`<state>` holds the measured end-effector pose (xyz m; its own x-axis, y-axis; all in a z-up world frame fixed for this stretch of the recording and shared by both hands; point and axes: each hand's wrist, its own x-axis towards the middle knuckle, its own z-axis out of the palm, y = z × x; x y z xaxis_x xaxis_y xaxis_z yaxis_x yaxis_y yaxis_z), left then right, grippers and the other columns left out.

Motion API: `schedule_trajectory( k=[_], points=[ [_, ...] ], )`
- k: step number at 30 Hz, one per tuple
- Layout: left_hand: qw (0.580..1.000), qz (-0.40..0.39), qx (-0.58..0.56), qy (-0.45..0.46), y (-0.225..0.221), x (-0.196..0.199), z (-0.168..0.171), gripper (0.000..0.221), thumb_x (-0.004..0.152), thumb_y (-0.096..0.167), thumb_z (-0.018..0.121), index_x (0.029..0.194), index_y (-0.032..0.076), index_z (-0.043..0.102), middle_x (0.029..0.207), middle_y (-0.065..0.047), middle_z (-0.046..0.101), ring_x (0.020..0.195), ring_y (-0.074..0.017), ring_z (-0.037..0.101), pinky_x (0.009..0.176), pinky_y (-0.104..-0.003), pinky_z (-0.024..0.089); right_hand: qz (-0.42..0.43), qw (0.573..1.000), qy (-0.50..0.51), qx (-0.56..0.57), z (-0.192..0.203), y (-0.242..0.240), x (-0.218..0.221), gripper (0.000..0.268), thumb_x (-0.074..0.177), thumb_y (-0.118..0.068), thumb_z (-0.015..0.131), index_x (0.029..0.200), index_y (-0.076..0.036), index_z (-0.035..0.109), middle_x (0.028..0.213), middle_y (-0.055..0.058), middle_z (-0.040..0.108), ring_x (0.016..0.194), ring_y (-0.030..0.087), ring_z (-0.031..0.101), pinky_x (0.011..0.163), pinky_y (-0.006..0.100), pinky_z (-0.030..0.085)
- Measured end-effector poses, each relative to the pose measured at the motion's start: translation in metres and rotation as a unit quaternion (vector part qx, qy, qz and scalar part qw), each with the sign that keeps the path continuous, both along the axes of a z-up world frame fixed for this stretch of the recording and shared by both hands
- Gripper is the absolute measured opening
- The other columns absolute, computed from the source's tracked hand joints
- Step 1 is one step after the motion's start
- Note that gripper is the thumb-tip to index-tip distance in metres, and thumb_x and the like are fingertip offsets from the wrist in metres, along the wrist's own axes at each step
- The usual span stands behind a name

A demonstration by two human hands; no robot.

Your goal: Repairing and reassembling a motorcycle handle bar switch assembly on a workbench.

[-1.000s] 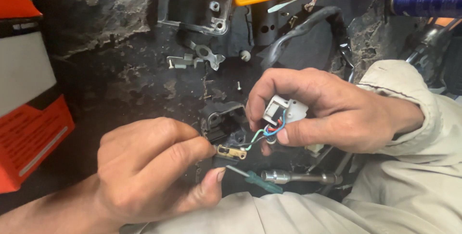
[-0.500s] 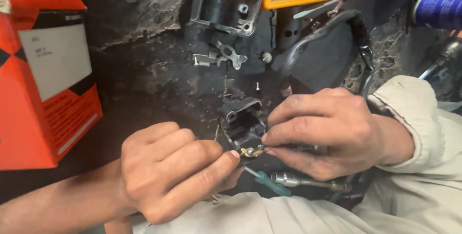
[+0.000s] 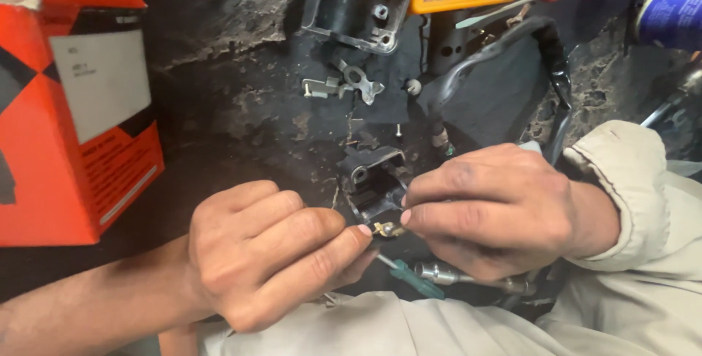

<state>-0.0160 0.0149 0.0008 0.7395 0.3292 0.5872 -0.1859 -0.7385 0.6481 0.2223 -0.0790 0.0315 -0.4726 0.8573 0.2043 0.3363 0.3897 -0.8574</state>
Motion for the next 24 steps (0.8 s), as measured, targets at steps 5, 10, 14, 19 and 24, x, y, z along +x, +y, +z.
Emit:
schedule_trajectory(
  k=[5,10,14,19,24],
  points=[
    [1.0,0.012,-0.011,-0.005,-0.003,-0.003,-0.002,0.016,0.081,0.008,0.082,0.088,-0.002,0.072,0.073,-0.005,0.066,0.052,-0.0106,0.056,0.044,-0.024,0.035,0.018,1.0,-0.01,0.01,0.0,0.007,0.0,0.023,0.078,-0.005,0.081,0.096,0.005,0.069,0.09,0.017,0.069,0.074,0.026,0.073,0.061,0.033,0.062],
    [1.0,-0.001,-0.029,-0.009,-0.002,-0.004,-0.003,0.018,0.082,0.012,0.083,0.085,-0.001,0.071,0.071,-0.006,0.066,0.051,-0.0116,0.056,0.043,-0.025,0.035,0.063,0.968,-0.157,0.187,0.005,-0.009,0.0,0.016,0.083,-0.008,0.079,0.096,0.001,0.074,0.089,0.012,0.072,0.082,0.028,0.073,0.069,0.04,0.064],
    [0.999,-0.017,-0.016,-0.024,0.001,-0.002,-0.003,0.016,0.082,0.011,0.082,0.084,-0.001,0.071,0.07,-0.006,0.065,0.051,-0.0113,0.056,0.043,-0.024,0.033,-0.001,0.91,-0.266,0.319,0.002,-0.033,-0.002,0.014,0.095,-0.015,0.076,0.106,-0.006,0.078,0.096,0.004,0.074,0.092,0.021,0.07,0.091,0.049,0.049],
    [0.999,-0.036,-0.006,-0.031,-0.002,-0.006,-0.007,0.015,0.085,0.011,0.082,0.085,0.0,0.071,0.071,-0.003,0.065,0.052,-0.0084,0.054,0.044,-0.023,0.032,0.028,0.945,-0.228,0.234,0.004,-0.008,-0.003,0.015,0.094,-0.017,0.073,0.102,-0.005,0.076,0.095,0.007,0.075,0.092,0.022,0.073,0.097,0.052,0.043],
    [0.998,-0.056,0.003,-0.005,-0.005,-0.013,-0.018,0.02,0.089,0.013,0.086,0.1,0.004,0.072,0.087,-0.005,0.07,0.064,-0.0098,0.059,0.049,-0.024,0.036,0.094,0.981,-0.097,0.138,-0.003,0.008,0.012,0.021,0.088,-0.01,0.074,0.1,0.006,0.069,0.093,0.016,0.069,0.087,0.031,0.072,0.083,0.048,0.06]
  ],
)
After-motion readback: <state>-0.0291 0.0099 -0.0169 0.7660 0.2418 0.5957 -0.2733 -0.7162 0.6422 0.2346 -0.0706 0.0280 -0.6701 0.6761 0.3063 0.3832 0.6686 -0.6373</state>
